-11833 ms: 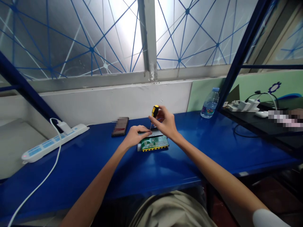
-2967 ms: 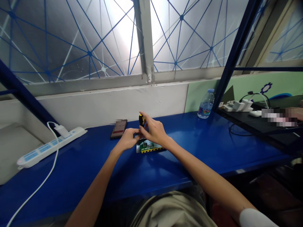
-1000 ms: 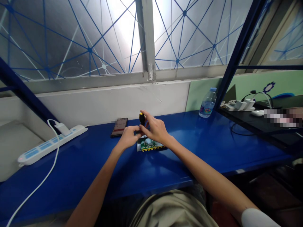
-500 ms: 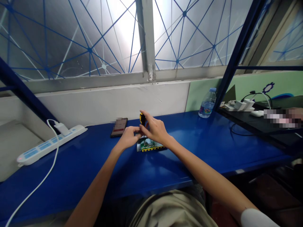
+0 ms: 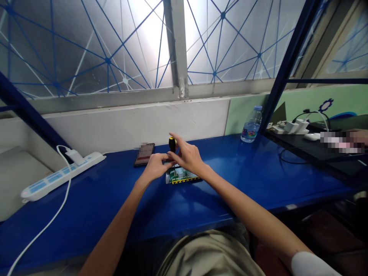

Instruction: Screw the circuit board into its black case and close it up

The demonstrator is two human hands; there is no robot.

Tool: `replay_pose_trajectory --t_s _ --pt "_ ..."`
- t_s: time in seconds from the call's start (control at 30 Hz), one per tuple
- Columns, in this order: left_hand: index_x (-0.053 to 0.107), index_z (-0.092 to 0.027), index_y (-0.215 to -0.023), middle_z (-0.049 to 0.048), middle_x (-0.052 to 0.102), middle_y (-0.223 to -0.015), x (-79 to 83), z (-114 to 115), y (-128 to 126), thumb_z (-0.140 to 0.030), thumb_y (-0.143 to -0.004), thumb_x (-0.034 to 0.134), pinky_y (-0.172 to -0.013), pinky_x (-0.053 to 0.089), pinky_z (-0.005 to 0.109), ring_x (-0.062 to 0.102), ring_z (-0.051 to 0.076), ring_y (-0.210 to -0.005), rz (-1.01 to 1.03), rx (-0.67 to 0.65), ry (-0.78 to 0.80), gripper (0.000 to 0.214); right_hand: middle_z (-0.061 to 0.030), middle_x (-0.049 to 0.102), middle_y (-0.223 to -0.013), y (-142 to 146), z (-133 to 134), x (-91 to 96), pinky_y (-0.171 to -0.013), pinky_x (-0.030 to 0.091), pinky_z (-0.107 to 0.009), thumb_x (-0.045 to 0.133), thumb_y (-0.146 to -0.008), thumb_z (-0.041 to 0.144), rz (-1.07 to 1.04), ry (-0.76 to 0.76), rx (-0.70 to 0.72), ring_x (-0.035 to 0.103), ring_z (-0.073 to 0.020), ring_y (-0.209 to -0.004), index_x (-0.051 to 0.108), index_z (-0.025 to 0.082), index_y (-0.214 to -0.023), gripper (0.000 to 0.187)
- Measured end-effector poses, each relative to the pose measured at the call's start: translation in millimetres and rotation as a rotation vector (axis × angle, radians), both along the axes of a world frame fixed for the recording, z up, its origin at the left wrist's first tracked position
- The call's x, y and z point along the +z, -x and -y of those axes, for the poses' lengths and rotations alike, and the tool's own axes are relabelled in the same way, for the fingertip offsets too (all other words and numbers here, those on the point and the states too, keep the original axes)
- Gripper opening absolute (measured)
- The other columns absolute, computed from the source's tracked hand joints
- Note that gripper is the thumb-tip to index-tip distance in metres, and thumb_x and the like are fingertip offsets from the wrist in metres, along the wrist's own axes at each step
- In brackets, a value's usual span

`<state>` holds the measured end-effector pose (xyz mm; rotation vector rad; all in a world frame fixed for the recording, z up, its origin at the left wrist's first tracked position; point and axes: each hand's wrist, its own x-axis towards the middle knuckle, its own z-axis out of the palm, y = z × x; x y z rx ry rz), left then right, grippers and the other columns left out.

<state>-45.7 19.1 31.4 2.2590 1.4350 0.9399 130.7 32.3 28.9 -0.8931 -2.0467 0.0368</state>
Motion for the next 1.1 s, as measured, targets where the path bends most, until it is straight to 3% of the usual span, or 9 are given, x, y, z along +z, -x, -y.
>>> replay_pose_trajectory --t_s 0.23,0.37,0.57,0.9,1.1 --pt "0.077 -0.014 -0.072 0.0055 0.078 -0.074 2.5 -0.3 0.4 -0.027 -0.074 0.062 -0.071 0.049 0.03 0.07 0.026 -0.075 -0.019 -0.012 -0.012 0.02 -0.0074 0.071 -0.107 0.2 2.1 0.0 -0.071 0.048 -0.03 0.048 -0.092 0.029 0.047 -0.028 0.028 0.067 -0.02 -0.083 0.03 0.019 -0.155 0.066" --pt "0.076 -0.013 -0.069 0.0051 0.076 -0.071 1.8 -1.2 1.3 -0.027 -0.074 0.059 -0.069 0.048 0.03 0.068 0.024 -0.073 -0.041 -0.021 -0.016 0.023 -0.0057 0.073 -0.095 0.5 0.3 -2.2 -0.069 0.047 -0.03 0.046 -0.09 0.026 0.065 -0.013 0.032 0.066 -0.0203 -0.079 0.025 0.018 -0.157 0.071" --pt "0.079 -0.015 -0.077 0.0059 0.08 -0.081 1.8 0.0 -0.1 -0.03 -0.076 0.061 -0.077 0.051 0.033 0.072 0.029 -0.083 0.006 -0.056 0.044 0.023 -0.0025 0.072 -0.083 0.3 0.0 -1.3 -0.067 0.045 -0.028 0.052 -0.09 0.028 0.062 0.035 -0.008 0.065 -0.0201 -0.074 0.032 0.021 -0.156 0.069" --pt "0.078 -0.018 -0.075 0.0061 0.08 -0.083 1.1 -0.1 0.2 -0.028 -0.077 0.061 -0.077 0.052 0.033 0.073 0.03 -0.086 0.0 -0.051 0.051 0.02 -0.0074 0.073 -0.108 2.3 -0.7 -3.9 -0.068 0.044 -0.027 0.055 -0.093 0.032 0.059 0.032 -0.026 0.067 -0.0208 -0.085 0.032 0.023 -0.155 0.066" --pt "0.077 -0.017 -0.071 0.0063 0.079 -0.079 3.1 0.5 -1.0 -0.027 -0.075 0.06 -0.073 0.051 0.032 0.072 0.028 -0.079 -0.001 -0.055 0.059 0.02 -0.0081 0.073 -0.108 3.7 -1.9 -6.4 -0.068 0.044 -0.028 0.054 -0.094 0.034 0.065 0.018 -0.038 0.068 -0.0218 -0.087 0.032 0.02 -0.155 0.066"
